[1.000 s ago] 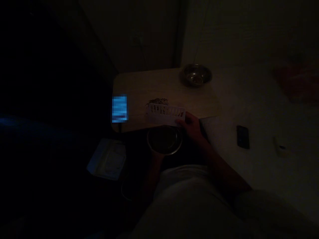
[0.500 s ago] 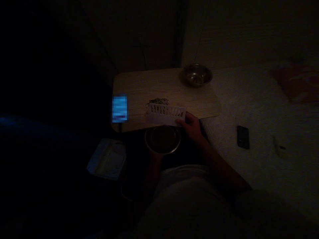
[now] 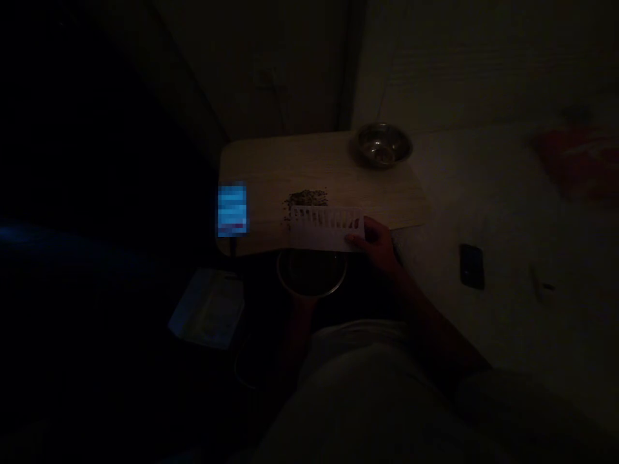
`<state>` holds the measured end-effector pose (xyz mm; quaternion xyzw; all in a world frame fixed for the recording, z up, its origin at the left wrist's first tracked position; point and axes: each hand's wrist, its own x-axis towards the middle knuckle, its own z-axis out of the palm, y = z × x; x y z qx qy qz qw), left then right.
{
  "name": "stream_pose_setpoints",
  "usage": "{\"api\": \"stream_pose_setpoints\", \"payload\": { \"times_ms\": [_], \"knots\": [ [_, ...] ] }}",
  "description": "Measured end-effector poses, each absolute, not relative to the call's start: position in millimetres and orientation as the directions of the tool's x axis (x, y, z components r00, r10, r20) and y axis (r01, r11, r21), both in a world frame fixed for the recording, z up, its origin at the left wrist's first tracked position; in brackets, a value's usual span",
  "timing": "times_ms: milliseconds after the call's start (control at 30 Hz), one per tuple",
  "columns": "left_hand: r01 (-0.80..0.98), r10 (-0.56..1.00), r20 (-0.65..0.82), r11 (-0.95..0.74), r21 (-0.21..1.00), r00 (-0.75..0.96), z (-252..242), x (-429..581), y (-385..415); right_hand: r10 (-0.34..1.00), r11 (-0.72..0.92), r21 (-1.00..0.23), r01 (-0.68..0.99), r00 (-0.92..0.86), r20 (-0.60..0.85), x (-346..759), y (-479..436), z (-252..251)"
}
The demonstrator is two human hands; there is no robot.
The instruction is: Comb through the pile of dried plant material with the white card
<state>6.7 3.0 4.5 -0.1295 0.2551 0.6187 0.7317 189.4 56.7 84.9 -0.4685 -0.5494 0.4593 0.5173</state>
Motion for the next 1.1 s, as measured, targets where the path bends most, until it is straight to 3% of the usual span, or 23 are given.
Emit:
{"api": "stream_pose_setpoints", "payload": {
  "times_ms": [133,267,400,600,1000,1100],
  "knots": [
    [-0.961,0.873,-0.476,0.215,0.172,0.110,-4.3,3.6,0.4,0.973,0.193,-0.969,0.154,-0.154,0.169,191.5,55.1,91.3],
    [-0.966,0.802,-0.597,0.179,0.185,0.034,-9.2,1.3,0.6,0.912,0.314,-0.903,0.294,-0.357,0.201,191.6,53.0,99.5],
    [-0.968,0.763,-0.642,0.210,0.138,0.074,-5.1,1.8,1.7,0.872,0.380,-0.847,0.372,-0.449,0.195,191.7,51.6,102.8],
    [-0.970,0.762,-0.647,0.128,0.205,-0.036,-2.1,2.5,0.5,0.875,0.426,-0.785,0.450,-0.424,0.232,194.6,51.5,103.9],
    [-0.969,0.831,-0.543,0.216,0.119,0.118,-8.8,3.3,0.7,0.948,0.315,-0.892,0.324,-0.146,0.281,192.9,51.6,99.5],
    [-0.973,0.836,-0.541,0.188,0.131,0.089,-10.2,3.0,-0.5,0.960,0.280,-0.913,0.296,-0.062,0.274,193.1,51.3,97.6]
  ]
}}
